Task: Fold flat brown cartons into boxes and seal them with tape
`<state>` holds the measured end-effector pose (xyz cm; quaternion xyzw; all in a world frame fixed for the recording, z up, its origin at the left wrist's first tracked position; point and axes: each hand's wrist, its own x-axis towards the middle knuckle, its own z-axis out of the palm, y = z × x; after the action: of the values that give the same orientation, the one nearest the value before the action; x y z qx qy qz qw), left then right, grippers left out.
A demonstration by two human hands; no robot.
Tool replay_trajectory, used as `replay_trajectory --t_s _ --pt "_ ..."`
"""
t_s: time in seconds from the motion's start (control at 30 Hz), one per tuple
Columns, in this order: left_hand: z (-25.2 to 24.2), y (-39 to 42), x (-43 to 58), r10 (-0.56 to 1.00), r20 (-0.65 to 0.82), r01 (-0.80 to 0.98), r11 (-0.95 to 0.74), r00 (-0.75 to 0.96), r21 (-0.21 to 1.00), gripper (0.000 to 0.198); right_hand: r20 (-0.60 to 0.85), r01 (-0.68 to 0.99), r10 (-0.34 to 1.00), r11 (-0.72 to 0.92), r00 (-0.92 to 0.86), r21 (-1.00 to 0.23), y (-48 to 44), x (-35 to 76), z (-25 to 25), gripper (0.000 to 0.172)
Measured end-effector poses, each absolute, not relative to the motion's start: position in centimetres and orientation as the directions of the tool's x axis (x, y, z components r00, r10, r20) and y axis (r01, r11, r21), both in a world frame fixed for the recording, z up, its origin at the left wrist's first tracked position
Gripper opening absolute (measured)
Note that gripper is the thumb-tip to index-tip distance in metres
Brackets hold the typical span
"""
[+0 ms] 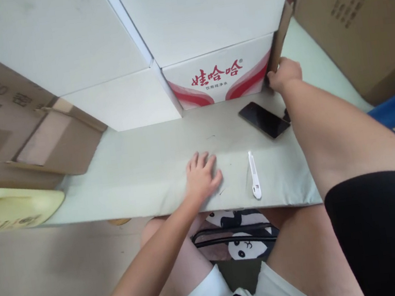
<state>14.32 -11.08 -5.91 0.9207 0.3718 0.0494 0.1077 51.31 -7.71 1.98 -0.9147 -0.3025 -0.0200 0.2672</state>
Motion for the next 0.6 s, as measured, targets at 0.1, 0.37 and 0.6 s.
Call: replay_trajectory --t_s 0.1,0.37,0.6 --pt "-5.9 -11.1 14.3 0.693 0.014 0.671 -0.702 0.72 0.238 0.051 -0.027 0.487 0.58 -0.707 0.814 -0.513 -8.2 51.1 2.2 0.061" --pt "-5.9 -11.3 14.5 0.698 0.017 0.674 -0.697 0.716 0.244 0.051 0.066 0.547 0.615 -0.64 0.785 -0.54 -11.9 45.5 0.7 0.056" --pt "-6.5 -11.3 14.7 0.69 0.054 0.65 -0.702 0.722 0.291 0.052 0.285 0.786 0.9 -0.095 0.33 -0.611 -11.5 31.2 -5.1 0.047"
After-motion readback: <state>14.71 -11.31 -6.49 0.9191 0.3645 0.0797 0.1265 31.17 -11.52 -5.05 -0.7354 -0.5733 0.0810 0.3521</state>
